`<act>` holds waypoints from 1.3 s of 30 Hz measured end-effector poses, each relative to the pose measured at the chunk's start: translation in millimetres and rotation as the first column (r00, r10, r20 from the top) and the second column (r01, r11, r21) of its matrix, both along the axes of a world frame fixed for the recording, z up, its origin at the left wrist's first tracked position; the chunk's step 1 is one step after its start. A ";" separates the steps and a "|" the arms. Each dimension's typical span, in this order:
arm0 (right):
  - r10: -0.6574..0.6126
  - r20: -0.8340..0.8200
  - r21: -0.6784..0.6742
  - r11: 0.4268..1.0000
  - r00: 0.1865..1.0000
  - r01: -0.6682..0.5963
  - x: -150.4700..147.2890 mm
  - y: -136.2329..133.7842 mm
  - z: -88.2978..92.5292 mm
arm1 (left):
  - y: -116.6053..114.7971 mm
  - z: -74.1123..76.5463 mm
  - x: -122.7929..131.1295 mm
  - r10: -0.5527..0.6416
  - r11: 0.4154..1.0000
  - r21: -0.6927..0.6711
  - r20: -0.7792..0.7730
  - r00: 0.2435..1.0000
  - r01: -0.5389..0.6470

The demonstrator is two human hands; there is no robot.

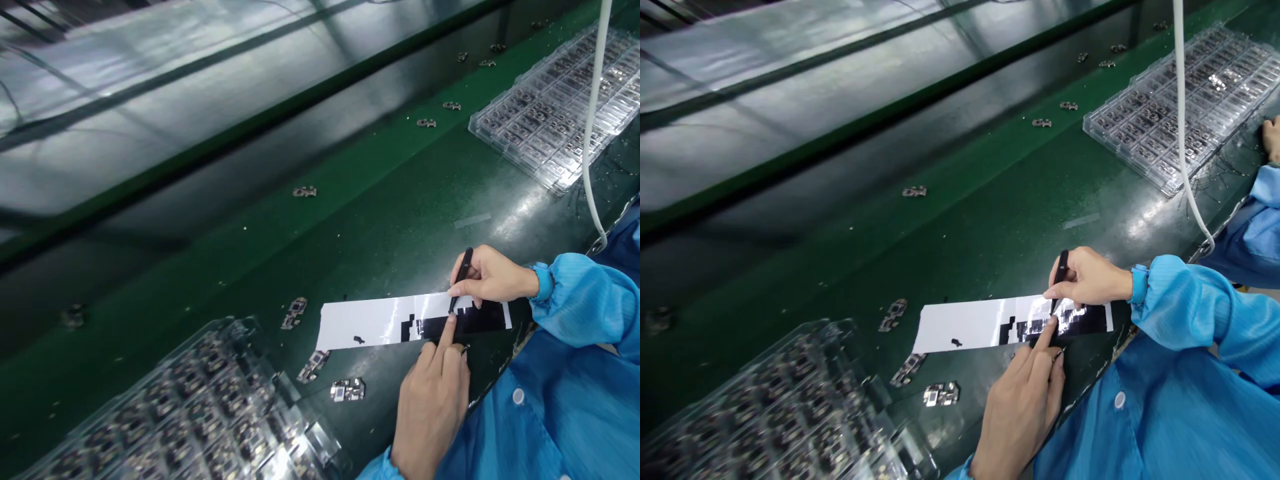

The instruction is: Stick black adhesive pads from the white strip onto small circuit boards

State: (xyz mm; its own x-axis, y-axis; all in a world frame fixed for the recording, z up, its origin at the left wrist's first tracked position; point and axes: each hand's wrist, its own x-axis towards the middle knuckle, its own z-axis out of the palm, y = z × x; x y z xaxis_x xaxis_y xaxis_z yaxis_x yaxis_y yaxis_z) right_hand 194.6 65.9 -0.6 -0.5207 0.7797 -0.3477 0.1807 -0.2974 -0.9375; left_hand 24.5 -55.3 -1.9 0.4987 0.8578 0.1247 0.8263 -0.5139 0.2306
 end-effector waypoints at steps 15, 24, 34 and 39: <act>-0.088 -0.116 -0.103 0.992 0.989 0.076 0.1 -1.8 0.8 | 0.9 3.4 1.2 -0.004 1.000 -0.012 0.009 1.000 0.004; -0.255 -0.171 -0.069 0.967 0.952 0.247 5.2 5.5 2.4 | 9.3 8.1 -9.2 0.457 0.874 -0.402 0.482 0.748 -0.274; -0.232 -0.258 -0.044 0.972 0.938 0.229 -6.2 -1.1 5.9 | 39.4 11.0 -5.5 0.922 0.365 -0.919 0.379 0.079 0.147; -0.226 -0.233 -0.094 0.973 0.946 0.210 -11.6 -4.1 5.9 | 40.5 13.9 -5.7 0.943 0.318 -0.926 0.330 0.028 0.202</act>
